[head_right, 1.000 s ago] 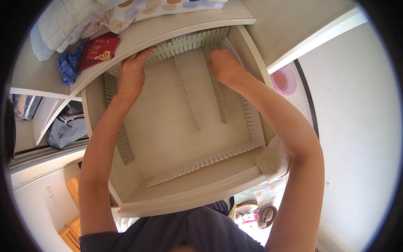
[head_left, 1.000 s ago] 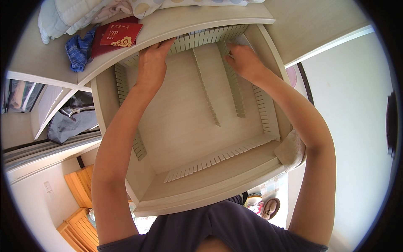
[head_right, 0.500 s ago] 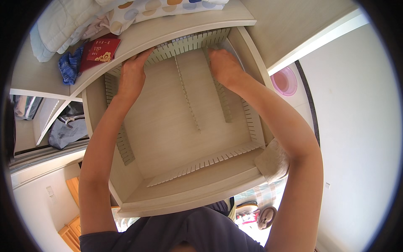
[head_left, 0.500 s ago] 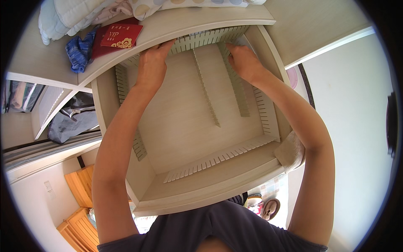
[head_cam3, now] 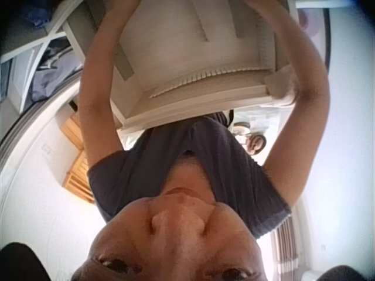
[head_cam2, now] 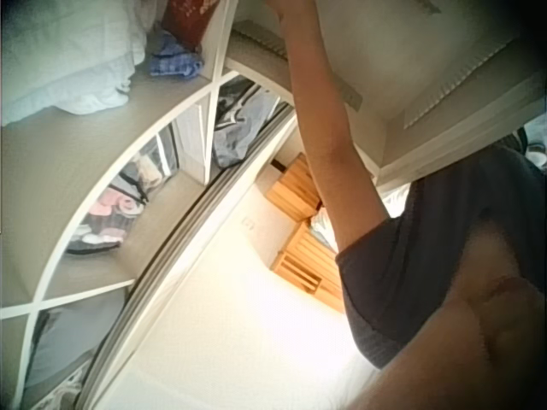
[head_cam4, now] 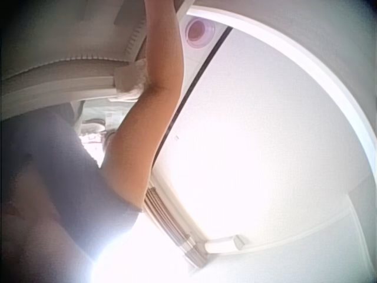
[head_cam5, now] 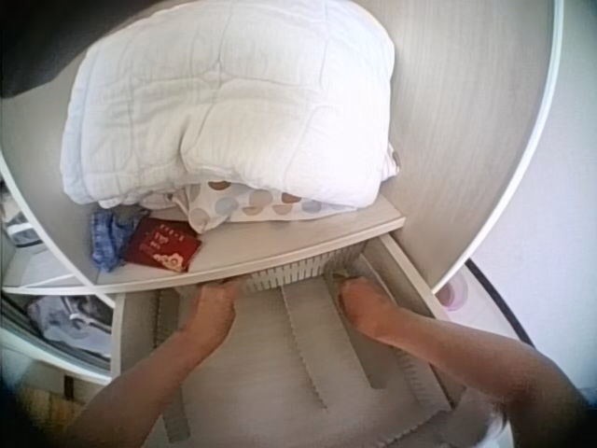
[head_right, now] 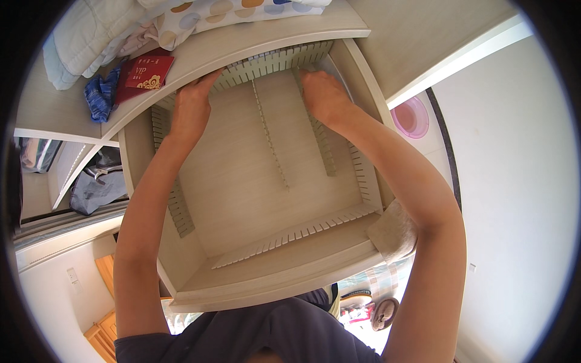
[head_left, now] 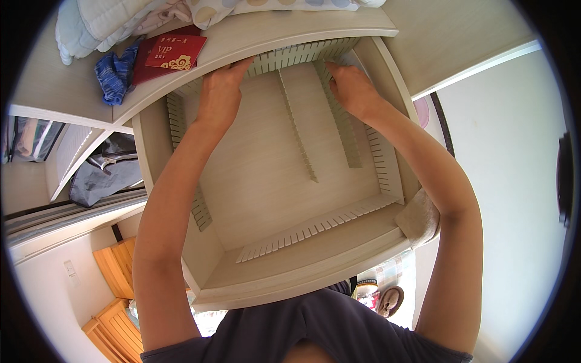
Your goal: The person adjusts and snaps together plastic dividers inside a drawer by hand.
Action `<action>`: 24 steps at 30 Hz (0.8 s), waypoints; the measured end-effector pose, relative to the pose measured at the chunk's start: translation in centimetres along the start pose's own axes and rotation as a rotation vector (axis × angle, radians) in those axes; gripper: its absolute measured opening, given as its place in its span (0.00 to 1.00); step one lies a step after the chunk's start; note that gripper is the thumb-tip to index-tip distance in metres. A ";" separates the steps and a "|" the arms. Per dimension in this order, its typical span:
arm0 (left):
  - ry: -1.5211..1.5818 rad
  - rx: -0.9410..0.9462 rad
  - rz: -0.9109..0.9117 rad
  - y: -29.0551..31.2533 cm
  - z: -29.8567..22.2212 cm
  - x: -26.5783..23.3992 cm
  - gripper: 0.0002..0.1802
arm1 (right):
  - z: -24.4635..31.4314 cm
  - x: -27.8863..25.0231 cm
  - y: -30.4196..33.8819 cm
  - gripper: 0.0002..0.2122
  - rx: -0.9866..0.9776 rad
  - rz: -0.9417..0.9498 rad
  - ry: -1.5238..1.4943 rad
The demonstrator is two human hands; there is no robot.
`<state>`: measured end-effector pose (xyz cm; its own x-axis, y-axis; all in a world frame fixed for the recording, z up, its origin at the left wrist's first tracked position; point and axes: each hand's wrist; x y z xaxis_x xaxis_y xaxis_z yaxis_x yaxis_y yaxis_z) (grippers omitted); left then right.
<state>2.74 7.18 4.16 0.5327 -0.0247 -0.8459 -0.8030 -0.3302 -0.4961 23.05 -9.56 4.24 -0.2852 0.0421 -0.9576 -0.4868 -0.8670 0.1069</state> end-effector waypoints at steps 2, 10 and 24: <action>-0.025 0.001 0.014 -0.1 -0.1 -0.2 0.36 | 0.1 -0.2 0.1 0.19 -0.004 0.004 0.004; -0.029 0.029 0.021 -0.1 0.5 0.2 0.36 | 0.4 -0.4 0.2 0.19 0.021 0.014 0.030; -0.003 -0.016 0.049 -0.4 0.2 -0.2 0.34 | 3.2 1.5 0.6 0.10 -0.299 -0.135 -0.073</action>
<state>2.88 7.48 4.45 0.4921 -0.0378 -0.8697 -0.8235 -0.3442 -0.4510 19.73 -8.40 3.72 -0.2983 0.1927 -0.9348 -0.2637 -0.9579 -0.1133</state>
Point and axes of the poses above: each hand's wrist, its own y-axis away from the middle knuckle, its own x-axis out of the palm, z = x × y, and after that the axes turned 4 degrees about x, right-handed
